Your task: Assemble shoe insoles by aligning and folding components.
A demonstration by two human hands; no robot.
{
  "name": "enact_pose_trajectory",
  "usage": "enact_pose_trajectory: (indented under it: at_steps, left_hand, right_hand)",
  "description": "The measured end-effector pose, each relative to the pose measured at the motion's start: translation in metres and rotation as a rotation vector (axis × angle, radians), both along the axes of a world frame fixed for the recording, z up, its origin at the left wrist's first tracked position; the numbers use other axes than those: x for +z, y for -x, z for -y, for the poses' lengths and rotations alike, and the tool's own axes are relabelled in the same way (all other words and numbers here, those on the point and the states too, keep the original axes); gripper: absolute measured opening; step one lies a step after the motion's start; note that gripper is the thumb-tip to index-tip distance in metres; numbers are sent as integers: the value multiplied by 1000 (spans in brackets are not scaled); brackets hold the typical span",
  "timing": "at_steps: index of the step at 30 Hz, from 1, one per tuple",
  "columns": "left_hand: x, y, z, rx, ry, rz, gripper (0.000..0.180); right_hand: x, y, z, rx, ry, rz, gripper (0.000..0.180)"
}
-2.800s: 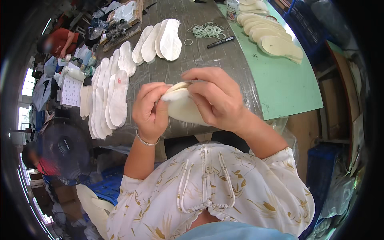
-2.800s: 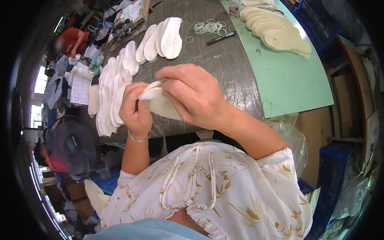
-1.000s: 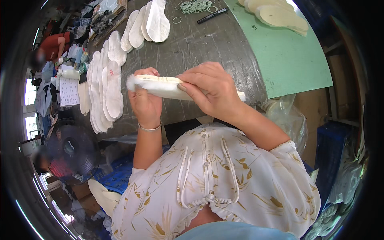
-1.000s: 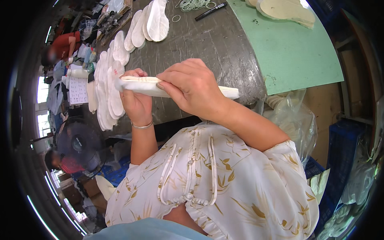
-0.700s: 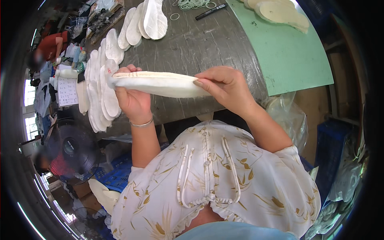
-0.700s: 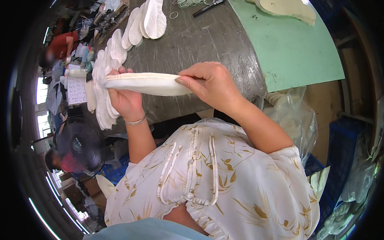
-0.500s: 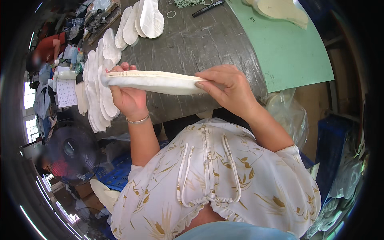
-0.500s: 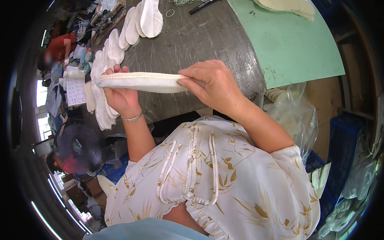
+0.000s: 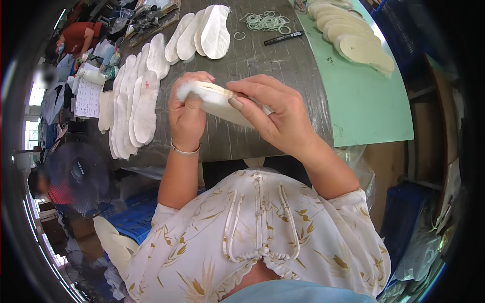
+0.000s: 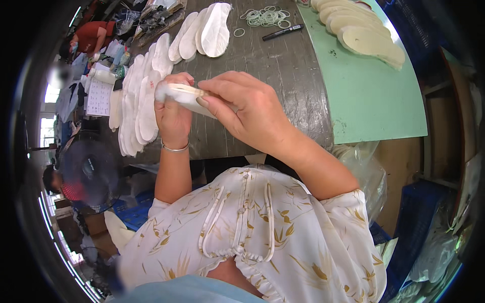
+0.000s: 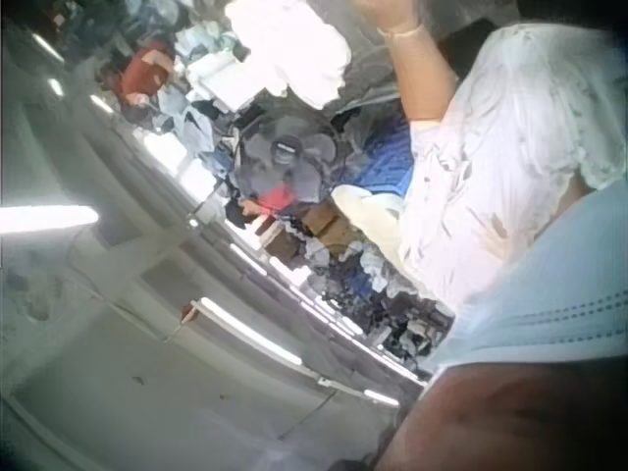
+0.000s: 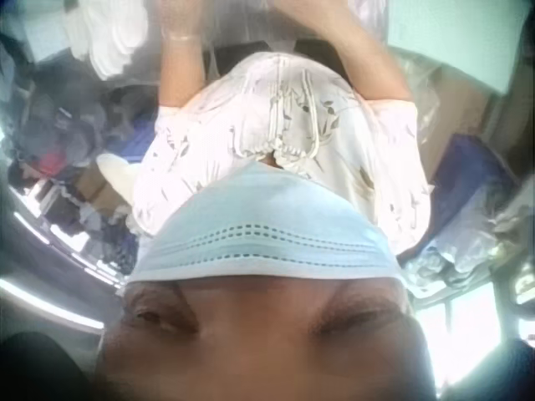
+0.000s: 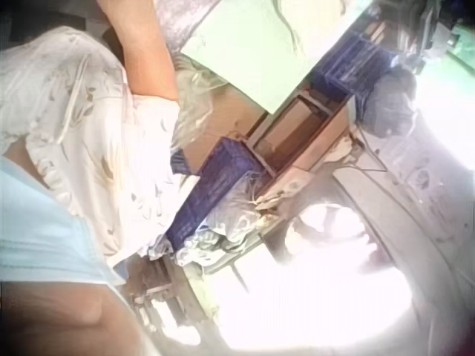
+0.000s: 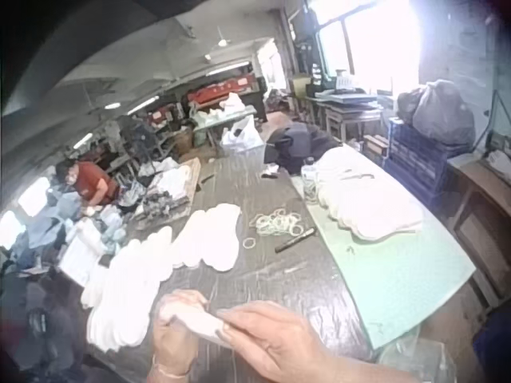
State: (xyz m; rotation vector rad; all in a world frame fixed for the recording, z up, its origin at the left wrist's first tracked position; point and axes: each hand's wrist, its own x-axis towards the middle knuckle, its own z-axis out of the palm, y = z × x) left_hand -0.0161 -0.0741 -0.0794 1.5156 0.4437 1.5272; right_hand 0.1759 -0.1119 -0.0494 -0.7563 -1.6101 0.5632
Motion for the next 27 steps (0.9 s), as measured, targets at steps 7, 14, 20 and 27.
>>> enact_pose_trajectory:
  at_steps: [7, 14, 20, 27]
  left_hand:
    - [17, -10, 0, 46, -164, -216, 19]
    - [25, -17, 9, -6, 26, -134, 60]
    - [13, -5, 11, -97, 245, -426, 65]
    - [1, 8, 21, 207, 175, -916, 19]
  right_hand:
    - [18, 5, -6, -125, -155, 121, 12]
    - [16, -1, -15, -219, -88, -62, 6]
    - [-34, -34, -40, 75, 277, -787, 22]
    - [-94, -76, -9, 189, 587, -761, 34]
